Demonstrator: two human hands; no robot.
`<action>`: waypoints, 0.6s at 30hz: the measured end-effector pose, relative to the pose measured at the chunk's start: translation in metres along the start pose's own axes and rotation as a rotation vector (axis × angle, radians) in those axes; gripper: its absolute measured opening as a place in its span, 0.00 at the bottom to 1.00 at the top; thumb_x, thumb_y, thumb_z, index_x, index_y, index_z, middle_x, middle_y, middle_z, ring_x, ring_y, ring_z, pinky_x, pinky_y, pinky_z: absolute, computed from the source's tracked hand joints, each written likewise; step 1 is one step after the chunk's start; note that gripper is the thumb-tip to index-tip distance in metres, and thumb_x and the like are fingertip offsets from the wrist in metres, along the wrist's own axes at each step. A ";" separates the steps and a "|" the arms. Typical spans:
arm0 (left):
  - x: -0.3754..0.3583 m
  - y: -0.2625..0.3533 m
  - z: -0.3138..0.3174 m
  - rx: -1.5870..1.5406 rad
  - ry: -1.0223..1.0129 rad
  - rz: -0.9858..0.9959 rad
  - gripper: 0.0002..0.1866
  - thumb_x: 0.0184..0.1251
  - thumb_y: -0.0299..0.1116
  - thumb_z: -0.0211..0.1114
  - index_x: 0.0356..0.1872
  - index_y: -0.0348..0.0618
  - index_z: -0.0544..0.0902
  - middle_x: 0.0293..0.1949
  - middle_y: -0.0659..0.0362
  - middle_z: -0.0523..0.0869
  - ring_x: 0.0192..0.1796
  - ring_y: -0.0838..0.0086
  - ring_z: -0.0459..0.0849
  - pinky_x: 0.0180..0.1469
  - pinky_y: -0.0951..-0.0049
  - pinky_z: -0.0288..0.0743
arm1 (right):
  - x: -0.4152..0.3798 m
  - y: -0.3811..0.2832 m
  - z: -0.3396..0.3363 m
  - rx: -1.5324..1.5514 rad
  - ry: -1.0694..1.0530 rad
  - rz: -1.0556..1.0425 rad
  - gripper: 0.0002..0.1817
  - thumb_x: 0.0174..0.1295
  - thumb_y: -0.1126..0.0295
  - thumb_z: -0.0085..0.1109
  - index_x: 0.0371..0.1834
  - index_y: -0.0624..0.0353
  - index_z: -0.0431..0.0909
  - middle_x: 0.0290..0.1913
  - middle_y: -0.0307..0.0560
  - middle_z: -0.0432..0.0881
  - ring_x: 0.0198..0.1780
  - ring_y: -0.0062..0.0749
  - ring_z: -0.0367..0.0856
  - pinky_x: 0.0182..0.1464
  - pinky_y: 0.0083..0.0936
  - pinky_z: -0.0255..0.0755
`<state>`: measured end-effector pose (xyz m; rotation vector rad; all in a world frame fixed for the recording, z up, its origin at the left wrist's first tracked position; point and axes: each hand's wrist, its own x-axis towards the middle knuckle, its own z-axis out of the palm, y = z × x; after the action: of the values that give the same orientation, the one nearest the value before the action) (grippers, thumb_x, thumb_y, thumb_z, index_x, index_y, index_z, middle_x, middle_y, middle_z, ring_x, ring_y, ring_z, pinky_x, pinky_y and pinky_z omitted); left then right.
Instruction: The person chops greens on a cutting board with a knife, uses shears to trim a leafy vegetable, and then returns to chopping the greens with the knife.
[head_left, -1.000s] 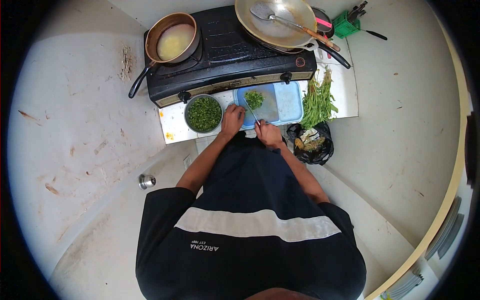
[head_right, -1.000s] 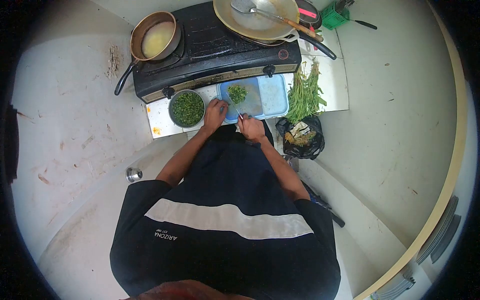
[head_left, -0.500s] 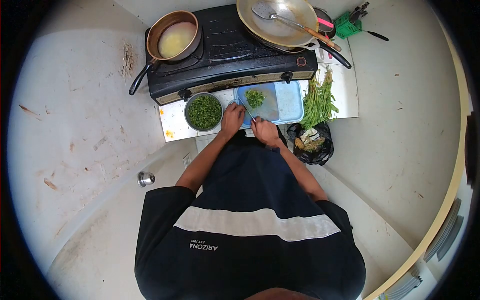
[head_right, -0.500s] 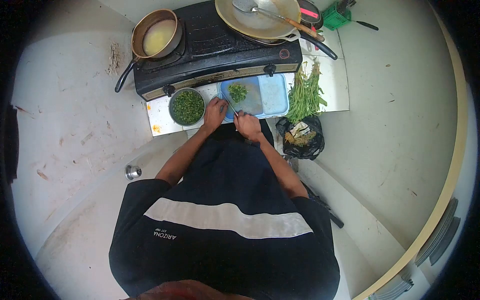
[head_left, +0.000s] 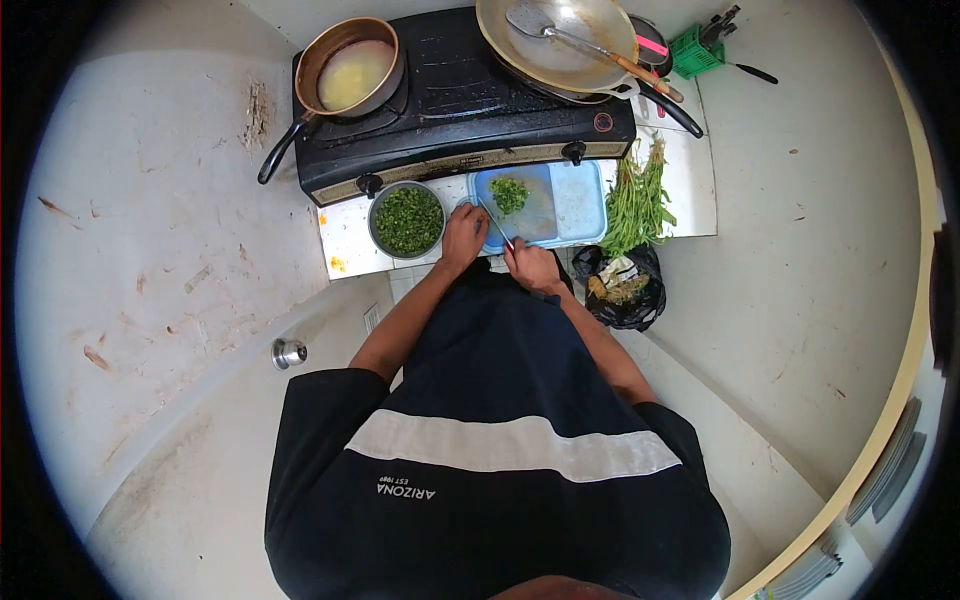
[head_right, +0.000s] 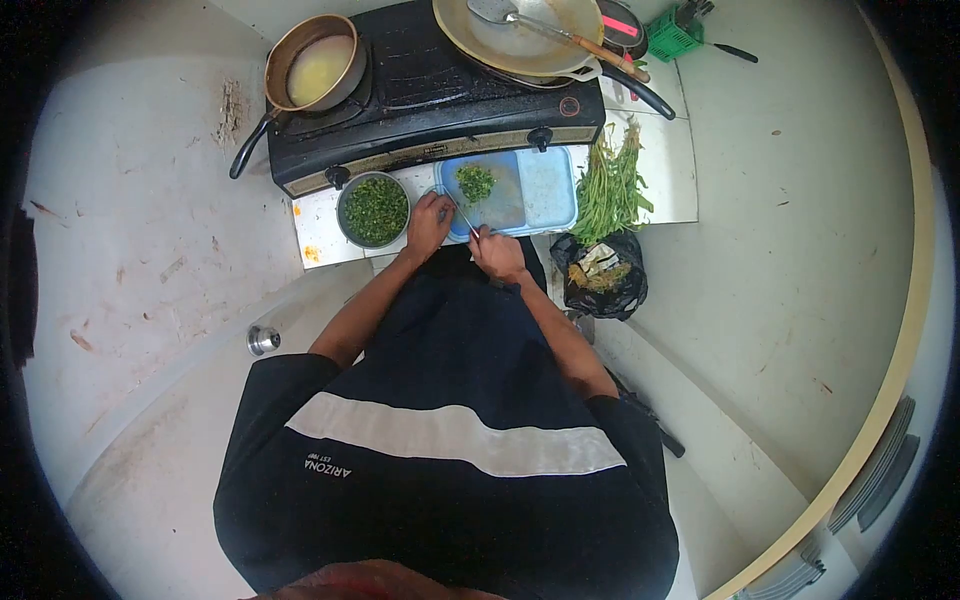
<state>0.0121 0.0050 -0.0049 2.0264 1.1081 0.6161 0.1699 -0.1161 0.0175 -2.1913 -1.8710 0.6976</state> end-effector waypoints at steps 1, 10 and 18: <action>0.000 0.000 0.000 0.012 -0.006 -0.008 0.03 0.63 0.24 0.68 0.37 0.39 0.85 0.37 0.50 0.82 0.45 0.50 0.83 0.52 0.53 0.78 | 0.001 0.000 0.002 -0.012 -0.002 -0.003 0.22 0.77 0.52 0.53 0.41 0.65 0.78 0.24 0.65 0.85 0.28 0.62 0.88 0.32 0.51 0.83; -0.001 0.006 -0.003 -0.019 0.020 0.005 0.03 0.65 0.24 0.67 0.38 0.38 0.85 0.37 0.49 0.83 0.45 0.49 0.83 0.52 0.53 0.78 | 0.005 -0.004 0.000 -0.011 0.025 0.024 0.22 0.77 0.53 0.52 0.39 0.65 0.78 0.26 0.65 0.86 0.30 0.62 0.89 0.34 0.51 0.83; 0.000 0.006 -0.003 -0.057 0.000 -0.044 0.03 0.66 0.24 0.67 0.38 0.37 0.86 0.38 0.48 0.85 0.45 0.49 0.85 0.51 0.53 0.78 | 0.002 0.000 -0.004 0.022 -0.014 0.064 0.21 0.77 0.53 0.53 0.40 0.64 0.77 0.26 0.64 0.86 0.30 0.62 0.89 0.34 0.52 0.83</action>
<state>0.0128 0.0044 0.0018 1.9487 1.1197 0.6180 0.1722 -0.1139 0.0204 -2.2467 -1.7982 0.7434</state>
